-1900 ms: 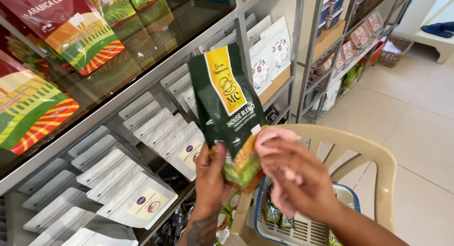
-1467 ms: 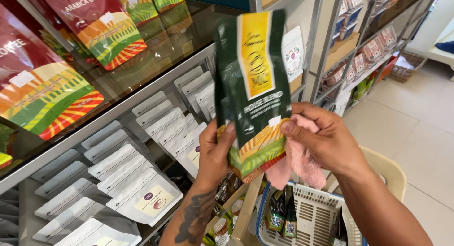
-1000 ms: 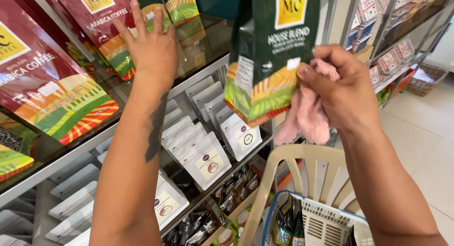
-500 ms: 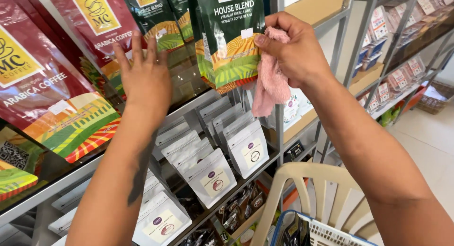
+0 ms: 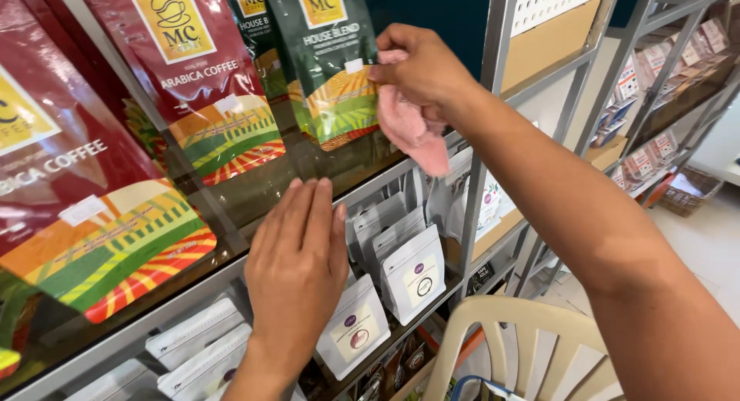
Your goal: Wiping down individual coffee bean bags and cleaning the shelves they are stored on.
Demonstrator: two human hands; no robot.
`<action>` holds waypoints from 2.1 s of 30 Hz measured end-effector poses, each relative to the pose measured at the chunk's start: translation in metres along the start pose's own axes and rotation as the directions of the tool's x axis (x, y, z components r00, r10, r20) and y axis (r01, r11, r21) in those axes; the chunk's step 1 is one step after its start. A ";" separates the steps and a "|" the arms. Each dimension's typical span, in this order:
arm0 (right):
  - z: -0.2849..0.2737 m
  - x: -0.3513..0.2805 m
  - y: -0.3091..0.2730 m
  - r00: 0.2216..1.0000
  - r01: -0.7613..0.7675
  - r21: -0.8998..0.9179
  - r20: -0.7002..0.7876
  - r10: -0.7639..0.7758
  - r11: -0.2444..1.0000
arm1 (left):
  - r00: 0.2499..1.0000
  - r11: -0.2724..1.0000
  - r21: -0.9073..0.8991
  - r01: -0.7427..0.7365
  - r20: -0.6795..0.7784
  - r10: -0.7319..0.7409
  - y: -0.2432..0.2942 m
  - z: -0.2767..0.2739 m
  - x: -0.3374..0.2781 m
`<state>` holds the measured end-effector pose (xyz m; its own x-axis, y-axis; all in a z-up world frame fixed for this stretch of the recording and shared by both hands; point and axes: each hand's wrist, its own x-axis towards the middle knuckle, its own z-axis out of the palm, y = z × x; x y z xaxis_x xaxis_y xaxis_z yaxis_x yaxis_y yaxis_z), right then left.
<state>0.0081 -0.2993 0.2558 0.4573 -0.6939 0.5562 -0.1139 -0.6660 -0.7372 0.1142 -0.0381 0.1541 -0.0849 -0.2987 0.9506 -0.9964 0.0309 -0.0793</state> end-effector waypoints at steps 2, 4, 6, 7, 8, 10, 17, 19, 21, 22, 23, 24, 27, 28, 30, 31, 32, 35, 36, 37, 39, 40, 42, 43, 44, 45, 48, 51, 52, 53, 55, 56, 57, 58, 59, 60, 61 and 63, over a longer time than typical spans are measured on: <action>0.011 0.022 0.011 1.000 0.021 -0.039 -0.002 -0.021 0.999 | 1.000 0.999 -0.037 -0.013 -0.007 0.013 -0.001 0.000 0.000; 0.023 0.039 0.018 0.999 0.044 -0.074 0.002 -0.044 0.996 | 1.000 0.997 -0.068 -0.023 -0.012 0.022 -0.002 -0.001 -0.001; 0.035 0.053 0.020 1.000 -0.010 -0.120 -0.027 0.006 0.993 | 1.000 0.995 -0.097 -0.027 -0.002 0.027 -0.004 -0.002 -0.002; 0.039 0.056 0.017 1.000 -0.010 -0.122 -0.025 0.007 0.993 | 1.000 0.995 -0.098 -0.024 -0.001 0.024 -0.005 -0.002 -0.002; 0.043 0.058 0.014 0.998 -0.057 -0.085 -0.019 0.056 0.995 | 1.000 0.994 -0.101 -0.026 0.008 0.027 -0.006 -0.001 -0.002; 0.049 0.065 0.013 0.994 -0.107 -0.049 -0.010 0.107 0.993 | 0.999 0.994 -0.106 -0.027 0.020 0.029 -0.007 -0.001 -0.001; 0.059 0.072 0.008 0.994 -0.110 -0.085 0.017 0.112 0.990 | 0.999 0.992 -0.121 -0.028 0.018 0.031 -0.010 0.000 -0.002; 0.058 0.073 0.011 0.993 -0.114 -0.057 0.024 0.115 0.992 | 0.999 0.992 -0.124 -0.033 0.021 0.036 -0.011 0.000 -0.002; 0.058 0.074 0.010 0.994 -0.106 -0.088 0.030 0.109 0.990 | 0.999 0.992 -0.126 -0.023 0.038 0.028 -0.010 0.000 -0.003; 0.058 0.073 0.011 0.993 -0.110 -0.086 0.029 0.113 0.990 | 0.999 0.992 -0.128 -0.024 0.042 0.029 -0.010 0.000 -0.002; 0.057 0.072 0.012 0.994 -0.103 -0.071 0.024 0.105 0.992 | 0.999 0.990 -0.140 -0.022 0.041 0.028 -0.010 0.000 -0.002; 0.057 0.071 0.013 0.995 -0.093 -0.056 0.020 0.095 0.994 | 0.999 0.988 -0.151 -0.020 0.038 0.026 -0.010 -0.001 -0.001; 0.045 0.054 -0.006 0.988 -0.155 -0.163 -0.004 0.157 0.974 | 0.998 0.993 -0.112 -0.039 0.035 0.043 -0.010 -0.002 0.000; 0.037 0.049 -0.007 0.987 -0.161 -0.160 -0.007 0.162 0.974 | 0.998 0.992 -0.116 -0.041 0.041 0.046 -0.010 -0.004 0.000; 0.022 0.036 -0.007 0.979 -0.178 -0.096 -0.116 0.167 0.979 | 0.998 0.992 -0.124 -0.012 0.055 0.019 -0.008 -0.006 0.000; 0.010 0.017 -0.016 0.977 -0.190 -0.092 -0.120 0.179 0.977 | 0.998 0.991 -0.131 -0.014 0.065 0.023 -0.006 -0.007 0.001; -0.002 -0.005 -0.023 0.976 -0.190 0.006 -0.104 0.190 0.982 | 0.998 0.981 -0.192 -0.009 0.056 0.020 -0.003 -0.009 0.001; -0.034 -0.095 -0.037 0.991 -0.052 0.083 -0.119 0.061 0.995 | 0.995 0.919 -0.389 0.064 0.093 -0.030 0.021 -0.008 -0.013; -0.044 -0.130 -0.041 0.985 0.108 0.049 -0.142 -0.100 0.993 | 0.989 0.852 -0.506 0.130 0.128 -0.075 0.032 -0.007 -0.019; -0.043 -0.158 -0.040 0.986 0.073 0.047 -0.155 -0.065 0.996 | 0.986 0.840 -0.525 0.139 0.156 -0.065 0.042 0.007 -0.033; -0.040 -0.220 -0.040 0.994 0.094 0.212 0.034 -0.103 0.973 | 0.937 0.550 -0.776 0.308 0.346 -0.036 0.067 0.030 -0.066; -0.031 -0.250 -0.018 0.999 0.044 0.209 0.013 -0.048 0.977 | 0.922 0.522 -0.784 0.337 0.387 -0.013 0.082 0.042 -0.071; -0.013 -0.317 0.019 1.000 0.028 0.328 -0.019 -0.023 0.944 | 0.735 0.010 -0.735 0.678 0.678 -0.008 0.119 0.062 -0.083; -0.007 -0.347 0.044 0.998 -0.017 0.329 -0.048 0.035 0.944 | 0.705 -0.010 -0.705 0.709 0.709 0.034 0.138 0.080 -0.105; 0.002 -0.379 0.067 0.998 0.002 0.193 -0.068 0.011 0.981 | 0.620 -0.299 -0.582 0.756 0.783 0.045 0.156 0.097 -0.128; 0.012 -0.411 0.087 0.997 0.014 0.052 -0.074 -0.010 0.999 | 0.521 -0.555 -0.398 0.731 0.850 0.076 0.174 0.112 -0.153; 0.017 -0.496 0.172 0.957 -0.171 -0.144 -0.259 0.129 0.975 | 0.074 -0.822 0.308 0.479 0.919 0.388 0.244 0.127 -0.233; -0.012 -0.537 0.184 0.694 -0.554 0.022 -0.540 0.476 0.832 | 0.023 -0.646 0.402 0.648 0.839 0.544 0.295 0.118 -0.277; -0.026 -0.556 0.191 0.673 -0.577 0.030 -0.550 0.496 0.816 | 0.000 -0.633 0.430 0.644 0.827 0.562 0.305 0.117 -0.280; -0.038 -0.575 0.197 0.617 -0.613 0.143 -0.527 0.584 0.777 | 0.038 -0.576 0.421 0.701 0.784 0.619 0.313 0.116 -0.285; -0.049 -0.614 0.214 0.533 -0.657 0.276 -0.489 0.691 0.702 | 0.038 -0.505 0.433 0.747 0.730 0.682 0.326 0.126 -0.316; -0.052 -0.634 0.225 0.436 -0.618 0.424 -0.516 0.737 0.662 | -0.078 -0.425 0.402 0.811 0.794 0.603 0.333 0.138 -0.342; -0.055 -0.653 0.235 0.334 -0.555 0.559 -0.529 0.780 0.616 | -0.181 -0.329 0.382 0.864 0.844 0.504 0.340 0.148 -0.368; -0.055 -0.666 0.240 0.309 -0.565 0.566 -0.529 0.790 0.600 | -0.202 -0.318 0.405 0.857 0.833 0.516 0.347 0.160 -0.402; -0.055 -0.678 0.245 0.234 -0.551 0.617 -0.532 0.814 0.562 | -0.257 -0.205 0.375 0.904 0.860 0.441 0.354 0.170 -0.436; -0.056 -0.690 0.250 0.161 -0.532 0.664 -0.530 0.833 0.525 | -0.296 -0.086 0.347 0.934 0.886 0.358 0.360 0.179 -0.471; -0.058 -0.697 0.252 0.139 -0.539 0.670 -0.527 0.838 0.510 | -0.315 -0.078 0.367 0.927 0.875 0.367 0.371 0.185 -0.493; -0.057 -0.709 0.259 0.060 -0.498 0.731 -0.508 0.859 0.467 | -0.340 0.067 0.339 0.938 0.868 0.362 0.389 0.194 -0.540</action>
<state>-0.3964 0.0045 -0.3081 -0.5186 -0.7527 -0.4056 0.3639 0.2349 -0.9013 -0.2288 -0.0495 -0.4487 -0.3363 -0.7155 -0.6124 -0.1484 -0.6018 0.7847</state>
